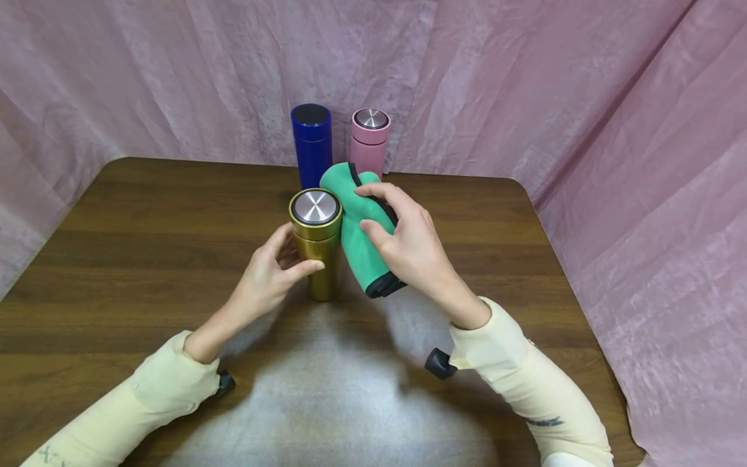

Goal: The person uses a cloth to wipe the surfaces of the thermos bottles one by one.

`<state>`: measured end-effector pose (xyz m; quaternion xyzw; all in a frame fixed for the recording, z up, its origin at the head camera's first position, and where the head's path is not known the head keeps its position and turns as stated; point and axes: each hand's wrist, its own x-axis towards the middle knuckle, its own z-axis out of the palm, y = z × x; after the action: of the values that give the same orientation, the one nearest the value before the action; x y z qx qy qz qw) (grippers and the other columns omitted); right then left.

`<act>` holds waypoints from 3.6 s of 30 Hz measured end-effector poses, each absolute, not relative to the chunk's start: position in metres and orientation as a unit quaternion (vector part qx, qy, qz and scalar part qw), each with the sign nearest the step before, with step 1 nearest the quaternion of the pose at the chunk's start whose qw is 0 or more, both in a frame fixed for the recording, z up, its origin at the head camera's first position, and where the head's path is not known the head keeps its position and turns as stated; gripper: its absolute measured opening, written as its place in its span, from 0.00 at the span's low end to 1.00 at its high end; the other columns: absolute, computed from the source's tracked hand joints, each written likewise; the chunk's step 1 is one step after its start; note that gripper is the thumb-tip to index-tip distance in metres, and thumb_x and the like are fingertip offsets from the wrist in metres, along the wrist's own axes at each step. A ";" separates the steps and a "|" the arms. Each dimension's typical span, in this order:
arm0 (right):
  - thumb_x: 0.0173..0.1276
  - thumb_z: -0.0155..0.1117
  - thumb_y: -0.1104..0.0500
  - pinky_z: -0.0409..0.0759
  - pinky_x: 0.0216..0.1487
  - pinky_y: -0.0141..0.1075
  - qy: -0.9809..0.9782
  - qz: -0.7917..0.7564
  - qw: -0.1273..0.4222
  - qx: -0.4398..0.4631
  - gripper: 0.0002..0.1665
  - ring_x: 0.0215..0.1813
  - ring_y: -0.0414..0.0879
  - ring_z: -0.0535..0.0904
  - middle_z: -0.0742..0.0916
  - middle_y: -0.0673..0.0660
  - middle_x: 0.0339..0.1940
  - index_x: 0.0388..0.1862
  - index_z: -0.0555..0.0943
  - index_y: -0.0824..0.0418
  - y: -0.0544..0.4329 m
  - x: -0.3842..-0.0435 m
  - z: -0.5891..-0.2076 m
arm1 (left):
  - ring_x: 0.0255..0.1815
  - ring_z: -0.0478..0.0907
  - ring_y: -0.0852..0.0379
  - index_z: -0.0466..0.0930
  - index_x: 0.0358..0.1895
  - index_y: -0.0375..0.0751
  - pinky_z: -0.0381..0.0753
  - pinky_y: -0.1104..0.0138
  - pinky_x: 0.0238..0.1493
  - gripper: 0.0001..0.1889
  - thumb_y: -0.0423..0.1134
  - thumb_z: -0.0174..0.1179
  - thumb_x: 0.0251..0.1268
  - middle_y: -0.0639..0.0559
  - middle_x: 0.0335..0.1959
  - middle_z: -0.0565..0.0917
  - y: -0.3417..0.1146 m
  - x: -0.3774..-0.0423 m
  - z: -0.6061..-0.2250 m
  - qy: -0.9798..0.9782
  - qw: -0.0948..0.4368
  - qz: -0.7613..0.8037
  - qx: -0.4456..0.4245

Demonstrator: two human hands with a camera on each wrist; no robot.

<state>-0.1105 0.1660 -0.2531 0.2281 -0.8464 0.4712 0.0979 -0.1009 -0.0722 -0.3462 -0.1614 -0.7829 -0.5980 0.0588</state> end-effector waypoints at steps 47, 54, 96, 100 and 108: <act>0.66 0.67 0.74 0.77 0.61 0.52 -0.895 0.380 0.005 0.233 0.28 0.58 0.56 0.78 0.82 0.65 0.62 0.64 0.74 0.67 0.149 -0.128 -0.357 | 0.64 0.78 0.42 0.65 0.74 0.33 0.79 0.51 0.65 0.38 0.31 0.74 0.62 0.34 0.63 0.80 -0.071 -0.101 -0.348 -0.777 0.063 -0.602 -0.172; 0.67 0.67 0.72 0.78 0.51 0.49 -0.907 0.350 -0.035 0.231 0.28 0.48 0.54 0.76 0.84 0.63 0.59 0.66 0.74 0.66 0.149 -0.134 -0.367 | 0.64 0.78 0.42 0.66 0.73 0.33 0.79 0.51 0.64 0.38 0.30 0.74 0.61 0.34 0.63 0.80 -0.072 -0.101 -0.349 -0.775 0.066 -0.605 -0.173; 0.69 0.66 0.74 0.78 0.62 0.40 -0.790 0.476 0.212 0.322 0.26 0.61 0.46 0.79 0.84 0.55 0.60 0.64 0.80 0.62 0.153 -0.108 -0.256 | 0.73 0.70 0.44 0.64 0.78 0.39 0.67 0.53 0.75 0.34 0.41 0.66 0.74 0.40 0.71 0.74 -0.107 -0.151 -0.338 -0.756 -0.068 -0.642 -0.109; 0.69 0.66 0.74 0.78 0.64 0.40 -0.795 0.450 0.229 0.337 0.26 0.62 0.46 0.79 0.83 0.57 0.60 0.65 0.81 0.63 0.143 -0.115 -0.265 | 0.73 0.71 0.45 0.66 0.77 0.39 0.68 0.54 0.74 0.33 0.41 0.66 0.74 0.41 0.70 0.76 -0.105 -0.152 -0.338 -0.754 -0.068 -0.642 -0.117; 0.68 0.65 0.75 0.81 0.57 0.41 -0.816 0.411 0.226 0.338 0.26 0.57 0.47 0.81 0.83 0.59 0.57 0.64 0.82 0.63 0.135 -0.124 -0.285 | 0.72 0.71 0.44 0.64 0.78 0.38 0.68 0.54 0.74 0.35 0.41 0.67 0.73 0.39 0.70 0.75 -0.105 -0.153 -0.338 -0.752 -0.063 -0.646 -0.113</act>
<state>-0.1245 0.1352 -0.2854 0.3380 -0.8160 0.4107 0.2261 -0.1526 -0.1049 -0.3379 -0.1126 -0.7522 -0.6461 -0.0632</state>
